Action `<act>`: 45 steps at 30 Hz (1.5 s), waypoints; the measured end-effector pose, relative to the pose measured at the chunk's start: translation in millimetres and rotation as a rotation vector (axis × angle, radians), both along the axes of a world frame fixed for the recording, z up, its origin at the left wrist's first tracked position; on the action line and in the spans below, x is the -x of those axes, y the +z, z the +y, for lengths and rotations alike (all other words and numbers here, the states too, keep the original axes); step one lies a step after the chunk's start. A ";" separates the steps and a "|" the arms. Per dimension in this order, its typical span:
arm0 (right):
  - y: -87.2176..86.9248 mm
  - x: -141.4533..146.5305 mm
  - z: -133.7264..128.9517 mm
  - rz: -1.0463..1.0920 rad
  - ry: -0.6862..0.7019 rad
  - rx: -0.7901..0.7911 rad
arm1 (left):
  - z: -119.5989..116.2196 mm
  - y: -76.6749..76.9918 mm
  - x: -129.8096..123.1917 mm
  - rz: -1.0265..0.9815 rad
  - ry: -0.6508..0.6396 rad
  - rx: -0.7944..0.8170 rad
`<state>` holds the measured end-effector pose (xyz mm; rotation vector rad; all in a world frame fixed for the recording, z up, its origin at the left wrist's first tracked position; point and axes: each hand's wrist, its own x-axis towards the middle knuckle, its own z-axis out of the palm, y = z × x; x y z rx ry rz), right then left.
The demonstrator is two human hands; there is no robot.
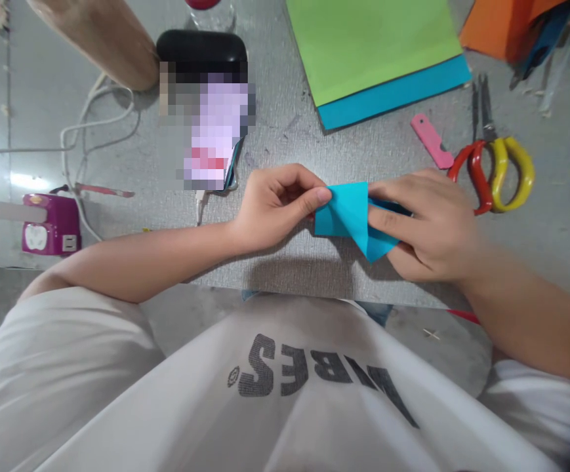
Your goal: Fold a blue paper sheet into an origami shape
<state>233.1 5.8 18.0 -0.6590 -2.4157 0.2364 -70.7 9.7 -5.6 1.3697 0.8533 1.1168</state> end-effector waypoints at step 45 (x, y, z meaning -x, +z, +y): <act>-2.0 40.7 -15.0 0.339 -0.302 0.278 | -0.2 -17.1 -2.7 0.171 0.051 -0.258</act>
